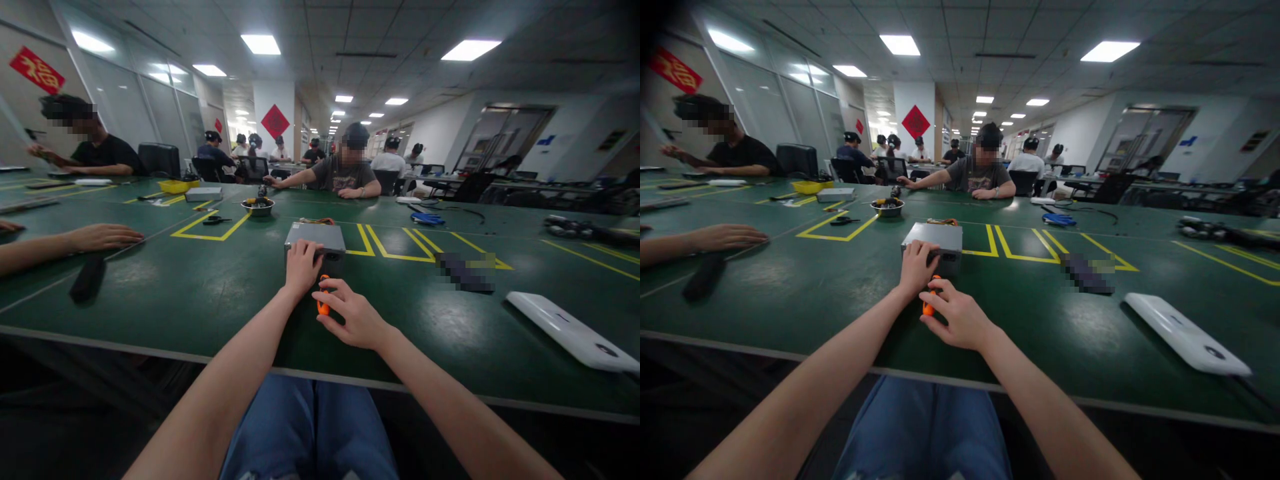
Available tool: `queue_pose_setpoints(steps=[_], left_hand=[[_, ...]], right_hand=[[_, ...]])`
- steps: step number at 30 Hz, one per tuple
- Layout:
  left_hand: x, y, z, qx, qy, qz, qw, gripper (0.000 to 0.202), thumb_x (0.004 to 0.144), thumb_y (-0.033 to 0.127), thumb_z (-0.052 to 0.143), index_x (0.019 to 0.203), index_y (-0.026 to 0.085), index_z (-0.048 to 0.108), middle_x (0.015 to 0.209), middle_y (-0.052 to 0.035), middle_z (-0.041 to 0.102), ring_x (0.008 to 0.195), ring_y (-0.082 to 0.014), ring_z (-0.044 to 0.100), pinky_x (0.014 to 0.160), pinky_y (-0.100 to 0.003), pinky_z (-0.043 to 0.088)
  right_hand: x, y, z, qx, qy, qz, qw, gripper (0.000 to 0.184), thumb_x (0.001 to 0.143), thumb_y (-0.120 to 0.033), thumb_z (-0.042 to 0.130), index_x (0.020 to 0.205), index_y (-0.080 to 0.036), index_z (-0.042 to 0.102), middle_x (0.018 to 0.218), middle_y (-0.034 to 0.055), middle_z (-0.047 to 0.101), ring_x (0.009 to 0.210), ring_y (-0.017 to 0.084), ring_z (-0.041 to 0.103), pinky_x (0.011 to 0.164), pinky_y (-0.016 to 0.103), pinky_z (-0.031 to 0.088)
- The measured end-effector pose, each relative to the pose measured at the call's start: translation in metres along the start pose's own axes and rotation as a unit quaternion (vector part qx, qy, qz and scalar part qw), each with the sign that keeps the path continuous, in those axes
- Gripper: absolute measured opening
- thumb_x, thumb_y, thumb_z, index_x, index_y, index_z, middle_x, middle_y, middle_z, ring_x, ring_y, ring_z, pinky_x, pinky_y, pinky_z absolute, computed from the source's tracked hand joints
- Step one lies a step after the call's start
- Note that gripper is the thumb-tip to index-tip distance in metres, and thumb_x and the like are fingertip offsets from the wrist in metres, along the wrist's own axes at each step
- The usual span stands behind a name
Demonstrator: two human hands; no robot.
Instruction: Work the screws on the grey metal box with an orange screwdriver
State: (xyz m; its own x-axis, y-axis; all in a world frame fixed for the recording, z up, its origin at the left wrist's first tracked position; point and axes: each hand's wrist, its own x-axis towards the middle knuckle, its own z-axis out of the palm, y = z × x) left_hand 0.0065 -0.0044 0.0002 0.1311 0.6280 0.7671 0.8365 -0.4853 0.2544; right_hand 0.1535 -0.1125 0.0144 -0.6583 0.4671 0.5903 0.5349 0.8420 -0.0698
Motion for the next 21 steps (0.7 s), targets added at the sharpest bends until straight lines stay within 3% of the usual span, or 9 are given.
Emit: queue_pose_setpoints(steps=[5, 13, 16, 21], left_hand=[[0.0000, -0.0007, 0.0008, 0.001, -0.002, -0.001, 1.000, 0.025, 0.080, 0.024, 0.054, 0.104, 0.023, 0.055, 0.102, -0.0057, 0.050, 0.095, -0.0219, 0.045, 0.083, -0.035, 0.039], [0.0002, -0.0002, 0.0002, -0.006, -0.001, -0.004, 1.000, 0.025, 0.080, 0.024, 0.054, 0.105, 0.023, 0.055, 0.102, -0.0055, 0.050, 0.096, -0.0223, 0.045, 0.084, -0.035, 0.038], [-0.0001, 0.0003, -0.0007, -0.009, -0.006, -0.004, 1.000, 0.025, 0.081, 0.024, 0.052, 0.106, 0.023, 0.054, 0.103, -0.0061, 0.050, 0.097, -0.0223, 0.045, 0.085, -0.036, 0.038], [-0.0004, 0.0005, -0.0016, -0.007, -0.005, -0.001, 1.000, 0.025, 0.081, 0.023, 0.052, 0.105, 0.022, 0.054, 0.102, -0.0060, 0.050, 0.097, -0.0222, 0.045, 0.085, -0.035, 0.038]], right_hand=[[-0.0011, 0.0035, 0.0048, 0.009, 0.071, 0.007, 0.997, 0.029, 0.086, -0.036, 0.052, 0.106, -0.018, 0.044, 0.119, 0.0138, 0.052, 0.106, 0.023, 0.055, 0.083, 0.035, 0.050], [0.0030, 0.0013, 0.0021, -0.038, 0.013, -0.009, 0.999, 0.038, 0.088, -0.044, 0.046, 0.114, -0.018, 0.047, 0.114, 0.0140, 0.049, 0.092, 0.020, 0.060, 0.075, 0.032, 0.052], [0.0035, 0.0038, 0.0044, -0.050, 0.047, -0.008, 0.998, 0.040, 0.085, -0.049, 0.049, 0.106, -0.015, 0.049, 0.106, 0.0137, 0.052, 0.086, 0.020, 0.060, 0.071, 0.032, 0.053], [0.0005, 0.0077, 0.0050, -0.022, 0.081, 0.020, 0.996, 0.042, 0.081, -0.052, 0.051, 0.103, -0.017, 0.045, 0.105, 0.0131, 0.053, 0.096, 0.024, 0.057, 0.074, 0.035, 0.054]])
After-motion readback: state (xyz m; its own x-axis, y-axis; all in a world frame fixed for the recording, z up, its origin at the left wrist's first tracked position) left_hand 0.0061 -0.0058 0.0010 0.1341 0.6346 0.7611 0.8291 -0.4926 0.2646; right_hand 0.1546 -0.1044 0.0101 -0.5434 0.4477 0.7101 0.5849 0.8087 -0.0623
